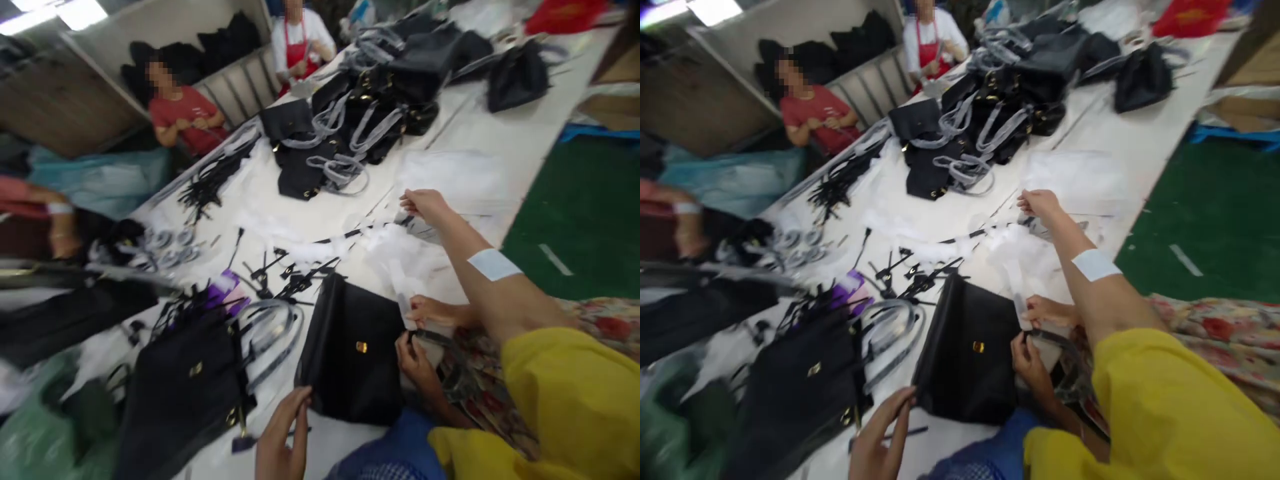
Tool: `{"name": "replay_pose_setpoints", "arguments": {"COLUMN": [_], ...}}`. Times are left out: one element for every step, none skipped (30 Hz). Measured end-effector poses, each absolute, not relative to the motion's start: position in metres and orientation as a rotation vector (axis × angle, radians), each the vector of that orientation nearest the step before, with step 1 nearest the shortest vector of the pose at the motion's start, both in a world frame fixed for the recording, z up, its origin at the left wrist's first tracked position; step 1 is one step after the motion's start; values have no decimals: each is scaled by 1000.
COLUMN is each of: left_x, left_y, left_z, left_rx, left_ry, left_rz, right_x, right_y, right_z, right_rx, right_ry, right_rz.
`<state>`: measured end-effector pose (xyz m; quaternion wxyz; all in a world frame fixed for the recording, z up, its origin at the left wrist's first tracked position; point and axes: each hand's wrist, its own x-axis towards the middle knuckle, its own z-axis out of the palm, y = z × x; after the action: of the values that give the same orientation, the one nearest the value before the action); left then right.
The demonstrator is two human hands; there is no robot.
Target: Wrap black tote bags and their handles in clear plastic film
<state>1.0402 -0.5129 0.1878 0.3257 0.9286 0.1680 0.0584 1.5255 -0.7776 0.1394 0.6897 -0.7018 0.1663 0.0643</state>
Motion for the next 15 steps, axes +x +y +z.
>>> {"name": "replay_pose_setpoints", "arguments": {"left_x": [1019,1001,984,968,950,931,911,888,865,841,818,795,774,754,735], "left_y": [-512,-513,-515,-517,-517,-516,-515,-513,-512,-510,-508,-506,-504,-501,-499], "left_z": [191,191,188,183,177,169,161,152,143,135,127,119,112,106,101], "left_rx": [2421,2400,2374,2347,2325,2306,2295,2292,2296,2311,2331,2350,2364,2372,2372], "left_ry": [469,484,499,521,555,584,616,651,687,721,753,785,813,839,864], "left_rz": [108,57,12,-22,-41,-59,-71,-81,-94,-106,-118,-127,-133,-130,-119], "right_x": [1508,1488,1464,1437,1406,1371,1334,1294,1254,1212,1172,1133,1096,1062,1030], "right_y": [-758,-738,-720,-703,-688,-675,-664,-656,-651,-647,-646,-645,-644,-644,-644], "right_z": [145,150,154,158,162,164,165,164,162,158,153,145,136,126,115], "right_rx": [-1568,-1565,-1564,-1555,-1541,-1531,-1523,-1514,-1536,-1584,-1620,-1653,-1688,-1717,-1743], "right_ry": [311,250,184,124,60,-8,-76,-181,-291,-381,-460,-541,-639,-740,-820], "right_rz": [172,202,235,253,276,310,350,416,510,591,667,749,850,943,988]}}
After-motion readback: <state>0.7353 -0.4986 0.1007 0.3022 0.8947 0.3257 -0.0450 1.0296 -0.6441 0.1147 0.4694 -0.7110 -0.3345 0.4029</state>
